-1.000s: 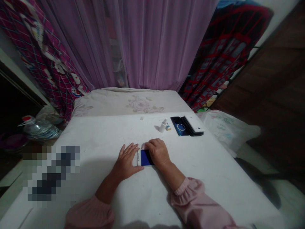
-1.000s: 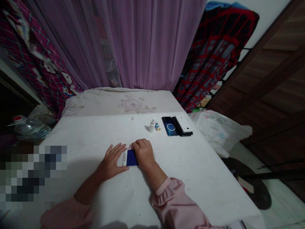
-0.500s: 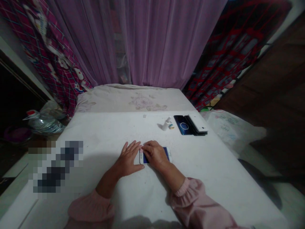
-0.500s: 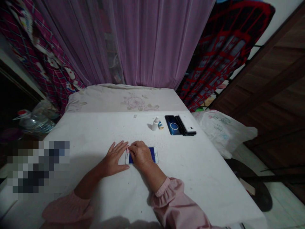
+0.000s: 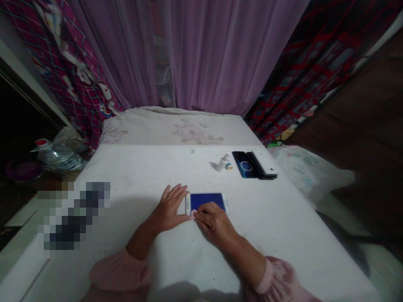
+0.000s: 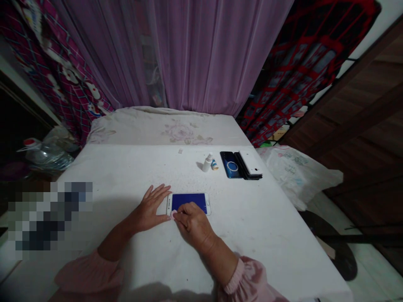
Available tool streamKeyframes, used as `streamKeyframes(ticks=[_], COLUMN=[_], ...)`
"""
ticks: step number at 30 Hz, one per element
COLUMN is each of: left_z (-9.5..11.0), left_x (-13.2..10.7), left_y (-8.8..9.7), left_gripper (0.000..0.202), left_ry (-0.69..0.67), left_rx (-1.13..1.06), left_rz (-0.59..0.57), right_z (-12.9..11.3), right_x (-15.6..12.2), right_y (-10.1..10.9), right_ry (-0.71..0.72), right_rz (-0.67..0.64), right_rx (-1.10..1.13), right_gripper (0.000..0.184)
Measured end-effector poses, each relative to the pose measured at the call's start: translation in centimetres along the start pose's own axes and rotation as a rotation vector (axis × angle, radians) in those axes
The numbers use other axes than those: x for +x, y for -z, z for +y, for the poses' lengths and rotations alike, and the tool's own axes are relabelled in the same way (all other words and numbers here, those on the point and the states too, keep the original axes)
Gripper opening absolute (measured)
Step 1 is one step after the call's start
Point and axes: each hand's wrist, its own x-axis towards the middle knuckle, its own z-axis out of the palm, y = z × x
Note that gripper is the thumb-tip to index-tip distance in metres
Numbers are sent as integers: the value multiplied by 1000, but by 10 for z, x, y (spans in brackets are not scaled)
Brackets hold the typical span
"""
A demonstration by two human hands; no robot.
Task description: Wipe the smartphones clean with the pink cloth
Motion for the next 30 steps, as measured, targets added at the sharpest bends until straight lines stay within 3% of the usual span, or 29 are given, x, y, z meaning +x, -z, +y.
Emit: streamKeyframes(ticks=[5, 12, 16, 20, 24, 30], left_z=[4, 5, 1, 1, 0, 6], left_x=[1, 0, -1, -1, -1, 2], left_y=[1, 5, 5, 3, 3, 4], left_gripper=[70, 70, 71, 70, 69, 83], left_ry=[16, -23, -49, -40, -33, -1], left_rx=[26, 53, 51, 63, 79, 70], left_rz=[-9, -49, -49, -33, -30, -45], right_z=[0, -9, 2, 32, 56, 49], right_x=[-9, -2, -15, -42, -59, -55], right_y=[4, -5, 10, 39, 58, 49], right_ry=[45, -7, -50, -184, -359, -488], right_rz=[19, 29, 39, 90, 161, 255], right_rx=[-36, -64, -132, -188, -106, 112], right_gripper=[19, 23, 22, 18, 17, 17])
